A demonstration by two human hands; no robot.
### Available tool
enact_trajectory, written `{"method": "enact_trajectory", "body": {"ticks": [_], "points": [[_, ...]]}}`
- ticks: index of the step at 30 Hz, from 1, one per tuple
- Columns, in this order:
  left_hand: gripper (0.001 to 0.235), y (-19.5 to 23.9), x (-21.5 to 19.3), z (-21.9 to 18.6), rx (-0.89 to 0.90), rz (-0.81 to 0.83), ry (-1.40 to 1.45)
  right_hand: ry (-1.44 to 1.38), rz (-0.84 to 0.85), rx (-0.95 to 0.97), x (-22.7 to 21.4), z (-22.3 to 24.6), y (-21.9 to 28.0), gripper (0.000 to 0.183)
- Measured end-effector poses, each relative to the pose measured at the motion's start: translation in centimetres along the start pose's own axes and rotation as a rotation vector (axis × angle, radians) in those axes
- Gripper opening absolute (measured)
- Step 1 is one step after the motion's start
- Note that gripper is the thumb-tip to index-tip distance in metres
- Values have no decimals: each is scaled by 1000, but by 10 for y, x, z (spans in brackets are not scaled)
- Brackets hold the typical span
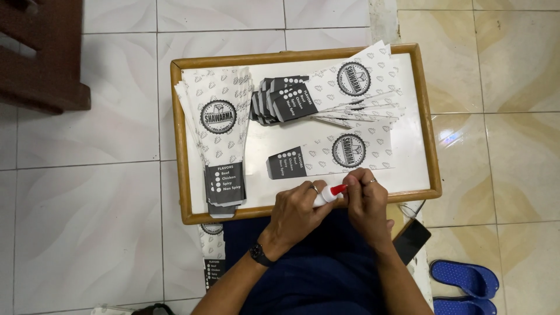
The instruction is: The person applies glue to the edges of printed paper sheets and folds them into cone shapes on a wooden tray, placing the finished cones into stacks.
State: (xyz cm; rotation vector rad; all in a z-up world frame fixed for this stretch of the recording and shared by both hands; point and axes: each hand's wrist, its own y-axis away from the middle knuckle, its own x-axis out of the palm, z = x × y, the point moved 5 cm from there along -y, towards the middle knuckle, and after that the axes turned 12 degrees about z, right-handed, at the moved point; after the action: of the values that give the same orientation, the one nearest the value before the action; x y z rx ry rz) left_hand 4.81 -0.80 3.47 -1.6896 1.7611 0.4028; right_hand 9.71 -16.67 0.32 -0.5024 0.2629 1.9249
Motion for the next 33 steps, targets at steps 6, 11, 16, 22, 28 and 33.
{"method": "enact_trajectory", "body": {"ticks": [6,11,16,22,28,33], "points": [[30,2,8,4,-37,26,130,-169,4,29,2,-5,0,23],[32,3,5,4,-68,55,225,-237,3,-26,-7,-16,-2,19],[32,5,6,6,-105,98,255,-327,35,-76,-10,0,0,6],[33,2,6,3,-130,121,278,-169,38,-71,-13,11,1,8],[38,9,24,18,-177,58,518,-112,-136,63,-40,-21,7,18],[41,13,40,30,-231,133,701,78,-461,88,-91,-37,22,17]]}}
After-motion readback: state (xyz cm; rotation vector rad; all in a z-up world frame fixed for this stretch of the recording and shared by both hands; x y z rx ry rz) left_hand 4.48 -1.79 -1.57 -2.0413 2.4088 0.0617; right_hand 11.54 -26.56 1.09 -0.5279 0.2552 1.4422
